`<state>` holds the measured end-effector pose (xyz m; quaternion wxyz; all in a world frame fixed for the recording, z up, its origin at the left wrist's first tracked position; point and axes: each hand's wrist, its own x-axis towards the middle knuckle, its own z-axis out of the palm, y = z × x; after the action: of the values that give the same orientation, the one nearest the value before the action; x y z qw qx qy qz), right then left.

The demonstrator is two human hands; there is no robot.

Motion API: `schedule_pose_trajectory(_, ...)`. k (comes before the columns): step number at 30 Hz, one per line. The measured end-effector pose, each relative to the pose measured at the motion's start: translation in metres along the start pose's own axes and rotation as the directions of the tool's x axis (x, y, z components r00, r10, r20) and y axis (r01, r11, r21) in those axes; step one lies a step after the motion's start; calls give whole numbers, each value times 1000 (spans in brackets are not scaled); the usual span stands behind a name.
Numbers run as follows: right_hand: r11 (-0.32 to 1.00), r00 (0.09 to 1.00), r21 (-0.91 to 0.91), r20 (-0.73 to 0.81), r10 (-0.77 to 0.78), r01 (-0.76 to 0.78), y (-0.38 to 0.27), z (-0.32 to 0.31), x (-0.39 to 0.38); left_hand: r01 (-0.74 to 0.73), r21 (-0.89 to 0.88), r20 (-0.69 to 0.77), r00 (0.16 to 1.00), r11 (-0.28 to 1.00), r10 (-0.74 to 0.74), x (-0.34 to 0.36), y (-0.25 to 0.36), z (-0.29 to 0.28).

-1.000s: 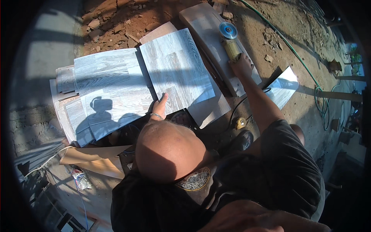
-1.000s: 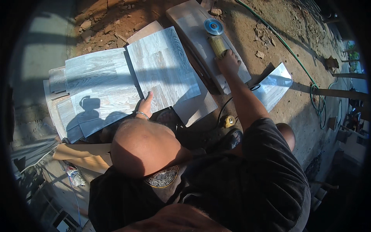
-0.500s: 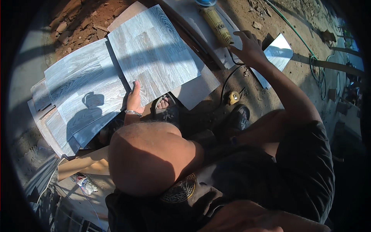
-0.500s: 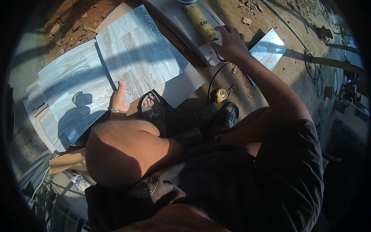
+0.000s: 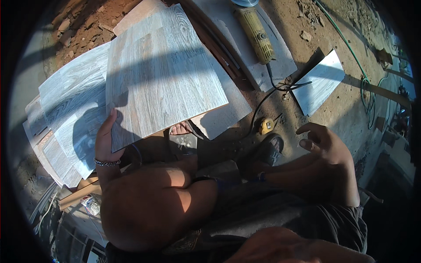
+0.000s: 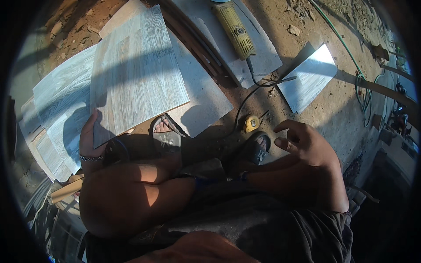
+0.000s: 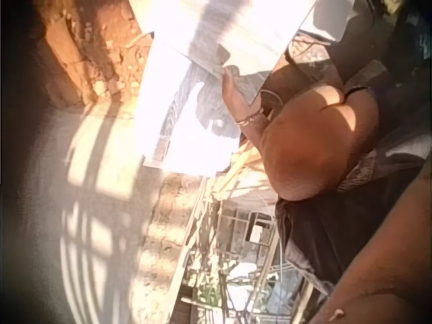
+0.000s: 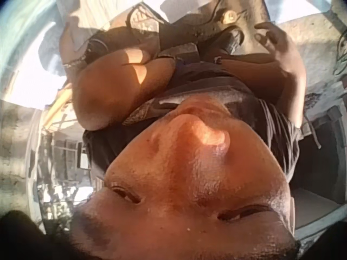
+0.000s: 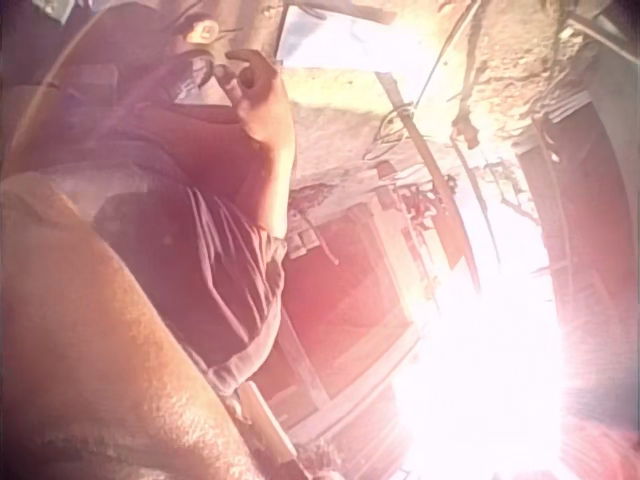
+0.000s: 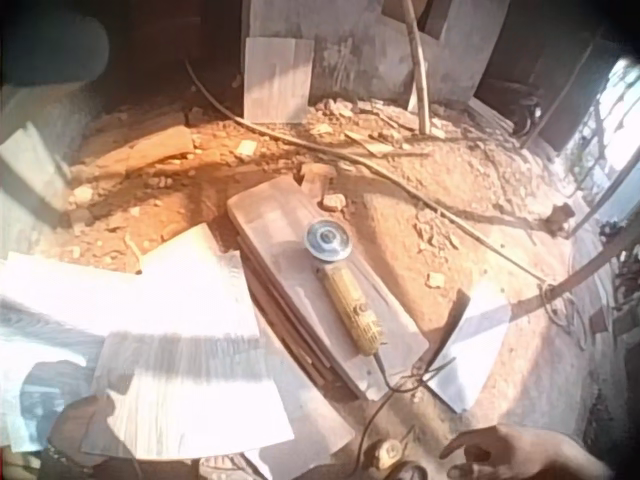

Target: Cutting ceramic or porcelain tiles using a handheld angle grinder.

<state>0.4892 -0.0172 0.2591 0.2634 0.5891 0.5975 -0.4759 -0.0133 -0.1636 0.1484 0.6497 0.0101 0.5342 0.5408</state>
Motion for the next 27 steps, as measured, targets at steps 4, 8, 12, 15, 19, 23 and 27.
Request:
schedule_pose_trajectory(4, 984, 993, -133, -37, 113, -117, 17, -2, 27, -14, -10, -97, 995, 1000, 13, -3, 3, 6)
schedule_pose_trajectory(8, 979, 989, -142, -35, 145, -148, 22, -5, 36, -3, 17, -169, 986, 1000, 6, -5, 0, 15)
schedule_pose_trajectory(12, 960, 978, -195, 19, 208, -200, 17, -6, 36, 14, 43, -193, 981, 999, -5, -3, -4, 17)
schedule_pose_trajectory(15, 947, 966, -208, 30, 258, -247, 21, -2, 42, -10, 54, -122, 992, 998, 17, 3, -15, 3)
schedule_pose_trajectory(19, 983, 984, -95, 70, 163, -156, 52, 26, 60, 121, -60, 2, 993, 991, -121, 30, -61, -30)
schedule_pose_trajectory(23, 974, 994, -228, 109, 15, 10, 93, 72, 81, 120, -191, 33, 993, 974, -115, 75, -121, -63)
schedule_pose_trajectory(27, 884, 990, -467, -107, -92, 32, 97, 125, 118, -42, -118, -2, 999, 992, 42, 96, -153, -80)
